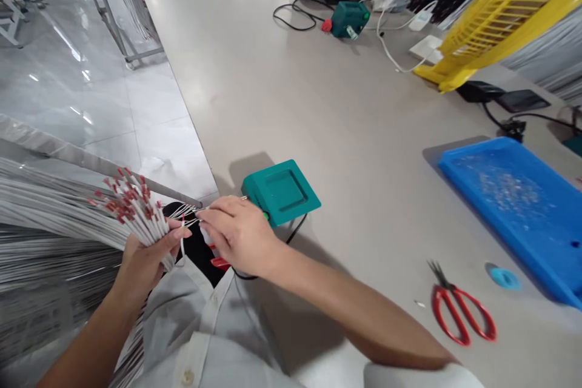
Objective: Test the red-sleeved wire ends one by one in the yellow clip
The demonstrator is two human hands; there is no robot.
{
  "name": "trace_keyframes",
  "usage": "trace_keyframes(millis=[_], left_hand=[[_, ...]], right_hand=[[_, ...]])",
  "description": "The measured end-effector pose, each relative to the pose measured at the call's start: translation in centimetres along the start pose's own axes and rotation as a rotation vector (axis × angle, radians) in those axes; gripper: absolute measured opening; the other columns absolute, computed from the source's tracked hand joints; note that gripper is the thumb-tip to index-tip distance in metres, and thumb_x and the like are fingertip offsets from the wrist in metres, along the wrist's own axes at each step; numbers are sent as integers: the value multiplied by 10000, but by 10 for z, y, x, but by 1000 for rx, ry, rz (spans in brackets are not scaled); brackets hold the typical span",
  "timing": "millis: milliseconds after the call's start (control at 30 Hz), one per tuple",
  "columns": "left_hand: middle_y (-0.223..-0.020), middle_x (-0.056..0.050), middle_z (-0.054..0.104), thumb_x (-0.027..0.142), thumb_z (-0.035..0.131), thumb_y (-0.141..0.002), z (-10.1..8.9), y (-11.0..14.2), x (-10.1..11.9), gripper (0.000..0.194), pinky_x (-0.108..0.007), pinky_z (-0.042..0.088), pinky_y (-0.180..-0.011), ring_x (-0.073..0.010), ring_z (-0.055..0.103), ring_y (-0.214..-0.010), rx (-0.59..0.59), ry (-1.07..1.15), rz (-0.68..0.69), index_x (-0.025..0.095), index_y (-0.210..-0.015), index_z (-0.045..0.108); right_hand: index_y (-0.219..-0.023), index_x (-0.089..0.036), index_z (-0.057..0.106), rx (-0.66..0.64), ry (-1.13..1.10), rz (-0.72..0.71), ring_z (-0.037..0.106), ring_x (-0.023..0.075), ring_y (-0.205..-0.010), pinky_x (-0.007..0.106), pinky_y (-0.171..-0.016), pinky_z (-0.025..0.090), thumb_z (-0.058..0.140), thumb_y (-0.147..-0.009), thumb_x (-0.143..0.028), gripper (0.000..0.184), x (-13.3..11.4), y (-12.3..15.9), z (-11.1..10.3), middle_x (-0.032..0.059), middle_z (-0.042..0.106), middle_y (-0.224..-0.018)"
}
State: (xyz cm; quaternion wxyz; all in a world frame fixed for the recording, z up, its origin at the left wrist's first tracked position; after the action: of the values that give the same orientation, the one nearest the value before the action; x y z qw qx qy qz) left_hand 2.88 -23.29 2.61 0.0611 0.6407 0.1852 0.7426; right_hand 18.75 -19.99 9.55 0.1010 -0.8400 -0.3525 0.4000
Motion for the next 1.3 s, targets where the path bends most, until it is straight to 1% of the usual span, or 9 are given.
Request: trace_keyframes(millis=[167,367,567,633,767,833,967,1133,1300], left_hand=[[-573,6,651,242,728,-640,4,8,6,139,-173,359,-409,-60,475,-425,-137,142,-15,153,-713,650],[-533,11,644,243,752,-610,6,10,4,151,-164,349,-401,-58,472,-412,-186,166,-84,158,-668,642],[-509,26,586,245,732,-652,6,7,-3,125,-167,332,-422,-45,437,-434,-227,33,-58,143,-645,659],[-495,34,550,258,721,-668,4,5,-7,132,-175,330,-425,-51,429,-444,-206,-9,-61,140,-666,661],[-533,31,545,280,717,-671,-7,-1,-12,187,-193,355,-449,-70,446,-481,-91,-44,-49,136,-776,661],[-552,26,561,278,726,-656,-10,-2,-13,220,-201,363,-451,-78,457,-482,-62,-51,-44,136,-806,652],[-608,16,597,256,731,-636,0,1,-8,250,-212,390,-461,-96,487,-501,-115,-79,-47,149,-848,653],[-564,35,563,195,705,-646,17,7,4,157,-196,369,-432,-84,447,-472,-215,-110,13,170,-791,649],[-550,29,559,225,672,-697,17,6,8,75,-200,402,-470,-89,471,-501,-248,-144,56,156,-713,648]], right_hand=[[-957,-201,688,80,-611,295,586,130,-742,260,-662,491,620,-795,-272,190,10,12,34,50,643,-817],[-763,-255,729,198,-958,416,548,115,-721,246,-681,457,706,-707,-219,70,10,12,47,10,668,-721],[-695,-195,667,28,-1455,865,420,50,-433,170,-414,302,707,-676,-355,167,16,29,82,-34,548,-536],[-710,-183,650,9,-1349,803,462,66,-484,176,-440,331,681,-700,-369,189,19,28,72,-19,554,-574],[-687,-157,666,-78,-781,333,519,114,-634,253,-592,422,592,-781,-325,206,6,16,30,35,563,-706],[-729,-151,681,-58,-534,191,536,129,-666,276,-635,439,574,-797,-286,185,-2,14,16,57,583,-741],[-871,-160,687,60,-349,221,577,145,-726,277,-661,471,575,-803,-240,153,-4,10,16,78,627,-817],[-792,-184,708,77,-466,298,593,127,-679,245,-637,468,639,-767,-213,80,0,5,36,41,642,-736],[-721,-149,689,186,-481,303,560,111,-607,225,-569,444,629,-762,-166,74,0,7,36,33,609,-648]])
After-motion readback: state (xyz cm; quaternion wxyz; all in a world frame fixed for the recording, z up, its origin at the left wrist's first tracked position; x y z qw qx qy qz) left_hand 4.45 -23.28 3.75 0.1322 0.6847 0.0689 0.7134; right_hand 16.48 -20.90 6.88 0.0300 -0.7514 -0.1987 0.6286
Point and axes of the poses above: each hand's wrist, its own y-axis away from the middle knuckle, its own z-axis out of the palm, x = y × z, the point moved 6 cm from there along -y, towards the middle knuckle
